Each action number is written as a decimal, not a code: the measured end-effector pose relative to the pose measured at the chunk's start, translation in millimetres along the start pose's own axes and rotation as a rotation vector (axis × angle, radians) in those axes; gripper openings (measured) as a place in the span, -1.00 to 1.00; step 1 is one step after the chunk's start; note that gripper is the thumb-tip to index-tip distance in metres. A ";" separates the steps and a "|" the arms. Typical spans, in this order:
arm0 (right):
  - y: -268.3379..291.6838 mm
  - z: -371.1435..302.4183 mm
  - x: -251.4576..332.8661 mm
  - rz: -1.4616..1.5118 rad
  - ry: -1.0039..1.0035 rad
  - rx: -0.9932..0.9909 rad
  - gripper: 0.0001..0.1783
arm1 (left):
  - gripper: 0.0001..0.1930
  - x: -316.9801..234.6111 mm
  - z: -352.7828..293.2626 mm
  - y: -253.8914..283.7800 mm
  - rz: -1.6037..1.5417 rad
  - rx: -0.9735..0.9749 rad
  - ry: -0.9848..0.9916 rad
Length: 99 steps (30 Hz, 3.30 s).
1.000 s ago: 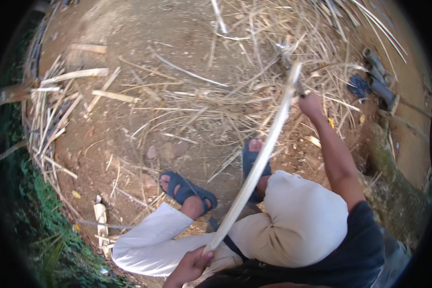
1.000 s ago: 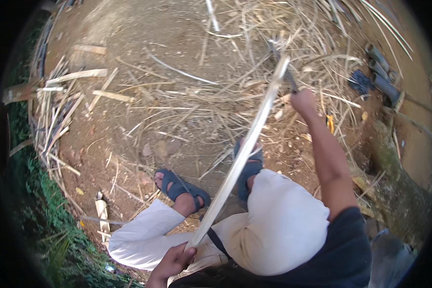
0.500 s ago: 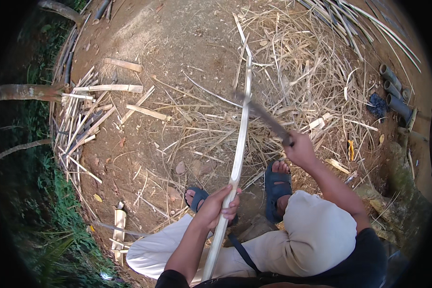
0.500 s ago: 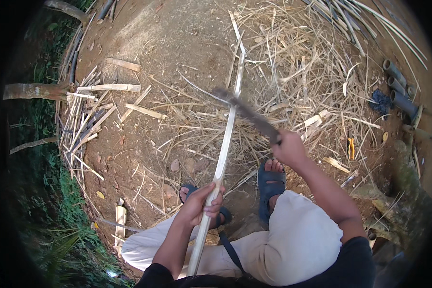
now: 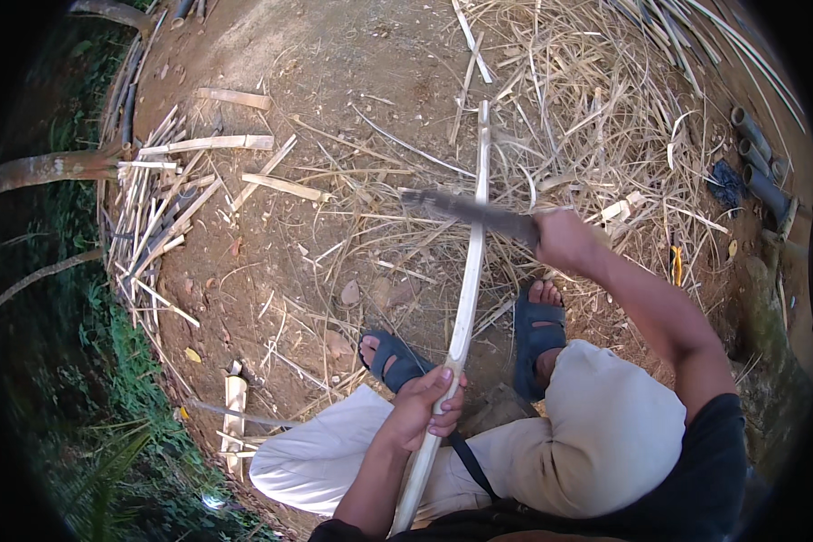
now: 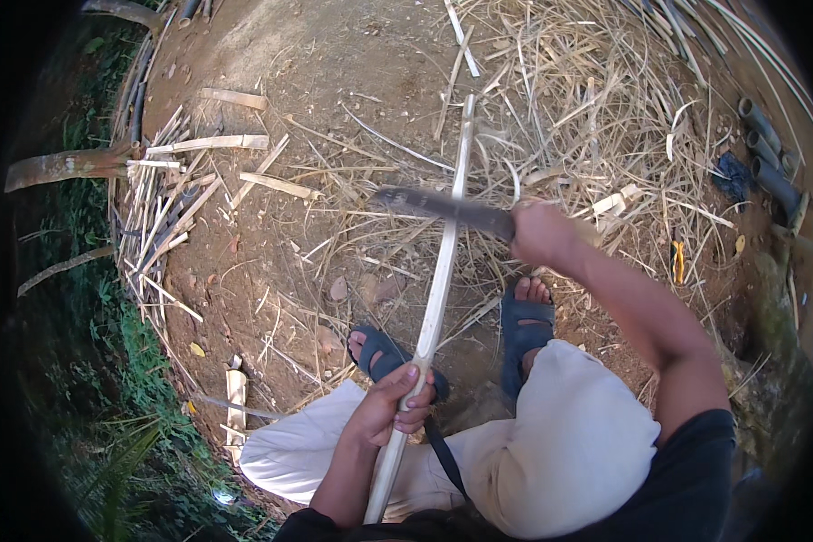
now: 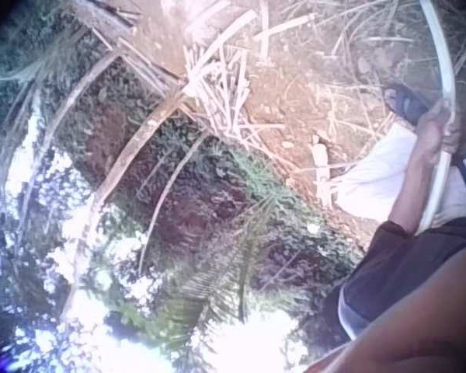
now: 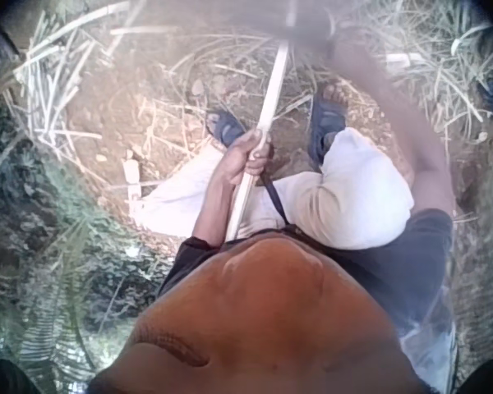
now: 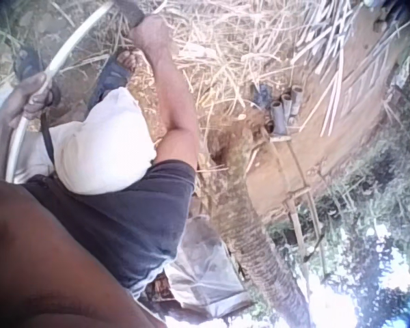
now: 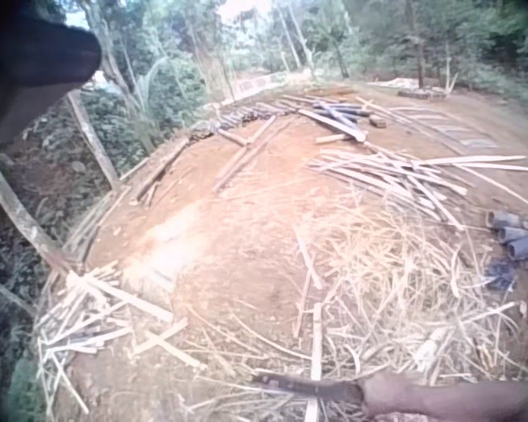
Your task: The person strips pieces of bamboo by hand using a large blade, scraping the surface and shaving off layers while sitting on the ground.
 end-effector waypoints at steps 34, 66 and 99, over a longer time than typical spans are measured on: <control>-21.1 34.2 4.6 -0.118 -0.028 0.049 -0.64 | -0.71 45.3 -68.7 54.9 0.001 -0.209 0.076; -21.1 72.9 20.4 -0.225 0.037 0.059 -0.67 | -0.69 78.3 -84.0 77.7 -0.052 -0.260 0.093; 288.9 51.5 113.5 -0.026 -0.005 -0.776 -0.60 | -0.59 88.3 -215.9 6.6 0.605 -0.357 -0.605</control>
Point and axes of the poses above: each hand's wrist, its own z-axis towards the middle knuckle, its own y-axis out of the back of the hand, x = y × z, the point moved 6 cm from there along z, towards the middle knuckle, and after that the axes turned 1 degree about x, right-handed, at the moved point
